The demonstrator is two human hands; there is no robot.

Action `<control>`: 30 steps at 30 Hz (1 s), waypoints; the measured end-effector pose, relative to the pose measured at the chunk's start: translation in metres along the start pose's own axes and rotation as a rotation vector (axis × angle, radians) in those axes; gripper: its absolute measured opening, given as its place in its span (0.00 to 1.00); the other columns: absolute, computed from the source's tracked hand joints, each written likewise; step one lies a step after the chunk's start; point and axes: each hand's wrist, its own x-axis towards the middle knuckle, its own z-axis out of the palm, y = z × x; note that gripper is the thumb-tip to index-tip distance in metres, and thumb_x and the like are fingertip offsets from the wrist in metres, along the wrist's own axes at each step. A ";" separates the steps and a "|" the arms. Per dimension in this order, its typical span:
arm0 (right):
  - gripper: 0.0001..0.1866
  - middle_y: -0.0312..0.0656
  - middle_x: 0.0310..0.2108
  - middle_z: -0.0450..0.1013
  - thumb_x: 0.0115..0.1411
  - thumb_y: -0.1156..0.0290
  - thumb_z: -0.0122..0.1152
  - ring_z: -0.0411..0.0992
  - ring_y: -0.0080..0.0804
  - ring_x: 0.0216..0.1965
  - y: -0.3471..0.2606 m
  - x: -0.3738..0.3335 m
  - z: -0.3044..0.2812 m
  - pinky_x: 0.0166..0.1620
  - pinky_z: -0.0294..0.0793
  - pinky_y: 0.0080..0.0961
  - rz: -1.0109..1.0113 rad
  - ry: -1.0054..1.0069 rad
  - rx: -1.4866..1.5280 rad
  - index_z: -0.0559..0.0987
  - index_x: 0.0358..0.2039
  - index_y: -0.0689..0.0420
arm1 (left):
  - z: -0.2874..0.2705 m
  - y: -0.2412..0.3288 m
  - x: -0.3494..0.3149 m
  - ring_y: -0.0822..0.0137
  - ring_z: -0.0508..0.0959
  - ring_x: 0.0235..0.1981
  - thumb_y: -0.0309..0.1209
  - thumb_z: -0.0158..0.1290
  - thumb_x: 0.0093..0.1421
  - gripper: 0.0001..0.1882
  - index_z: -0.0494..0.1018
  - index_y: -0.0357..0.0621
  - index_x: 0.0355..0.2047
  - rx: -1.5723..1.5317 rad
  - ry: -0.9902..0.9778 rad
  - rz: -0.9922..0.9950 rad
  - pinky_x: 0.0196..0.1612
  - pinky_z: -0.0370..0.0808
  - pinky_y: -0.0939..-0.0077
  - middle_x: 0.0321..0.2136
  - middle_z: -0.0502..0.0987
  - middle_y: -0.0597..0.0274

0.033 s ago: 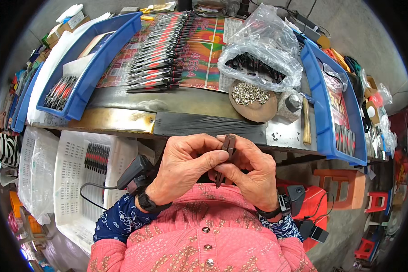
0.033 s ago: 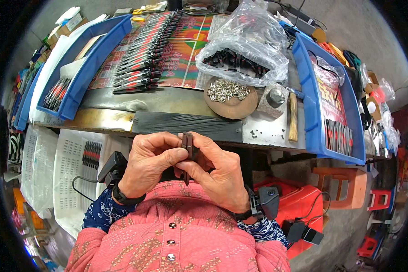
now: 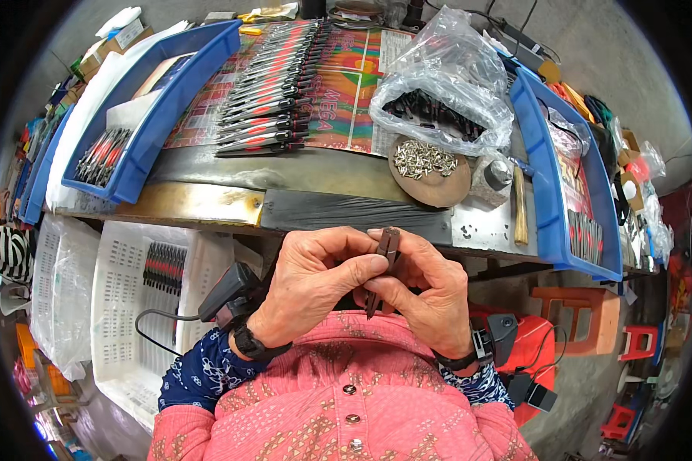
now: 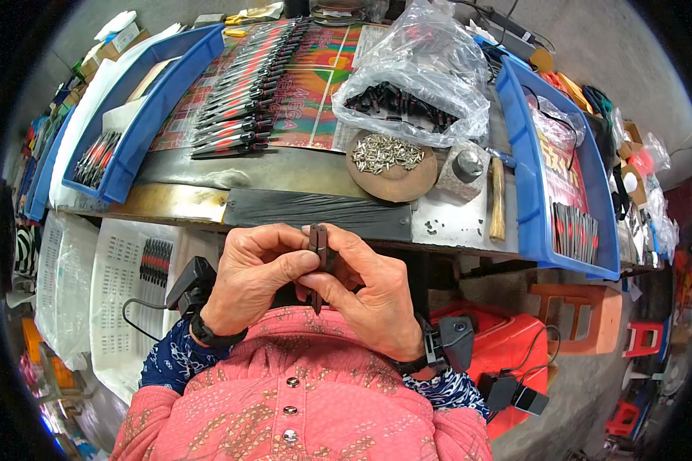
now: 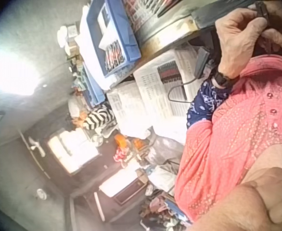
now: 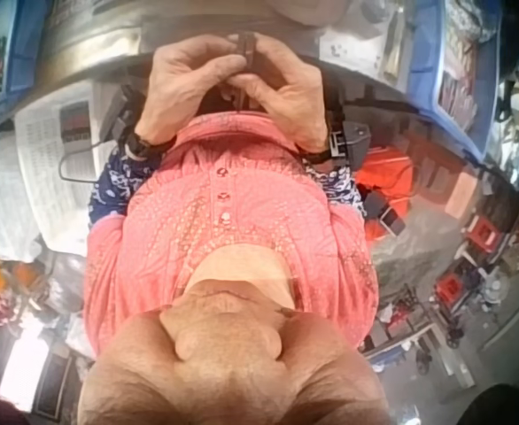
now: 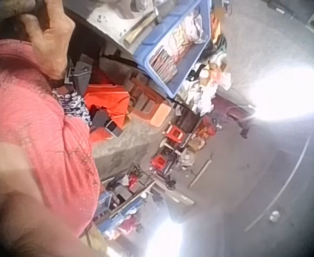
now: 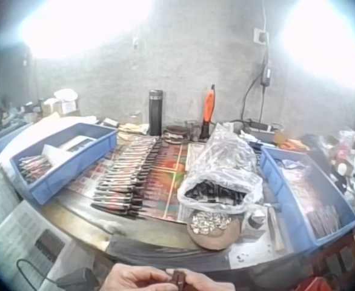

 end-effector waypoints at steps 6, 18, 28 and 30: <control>0.24 0.38 0.38 0.76 0.59 0.82 0.61 0.75 0.19 0.33 0.002 0.000 0.001 0.35 0.77 0.17 0.029 0.006 0.028 0.70 0.56 0.64 | -0.001 0.000 0.001 0.74 0.77 0.23 0.25 0.57 0.60 0.06 0.77 0.32 0.35 -0.016 -0.011 0.003 0.25 0.76 0.82 0.26 0.79 0.60; 0.24 0.37 0.37 0.75 0.60 0.78 0.62 0.74 0.20 0.33 -0.007 0.015 -0.002 0.29 0.72 0.12 0.022 -0.002 0.012 0.69 0.57 0.65 | -0.001 0.013 0.014 0.79 0.74 0.26 0.24 0.56 0.61 0.07 0.77 0.30 0.33 0.059 -0.031 0.055 0.27 0.74 0.86 0.27 0.78 0.64; 0.22 0.32 0.26 0.75 0.60 0.74 0.63 0.70 0.12 0.25 -0.027 0.054 -0.010 0.24 0.66 0.11 -0.107 0.013 -0.031 0.72 0.55 0.61 | 0.002 0.043 0.041 0.79 0.75 0.25 0.24 0.58 0.59 0.06 0.78 0.31 0.34 0.131 -0.005 0.242 0.27 0.74 0.85 0.29 0.80 0.63; 0.22 0.33 0.27 0.76 0.59 0.74 0.64 0.71 0.13 0.24 -0.030 0.061 -0.011 0.23 0.68 0.10 -0.119 0.030 -0.054 0.73 0.54 0.62 | -0.001 0.049 0.049 0.77 0.78 0.28 0.25 0.57 0.61 0.08 0.77 0.34 0.38 0.180 -0.028 0.227 0.30 0.78 0.84 0.31 0.79 0.62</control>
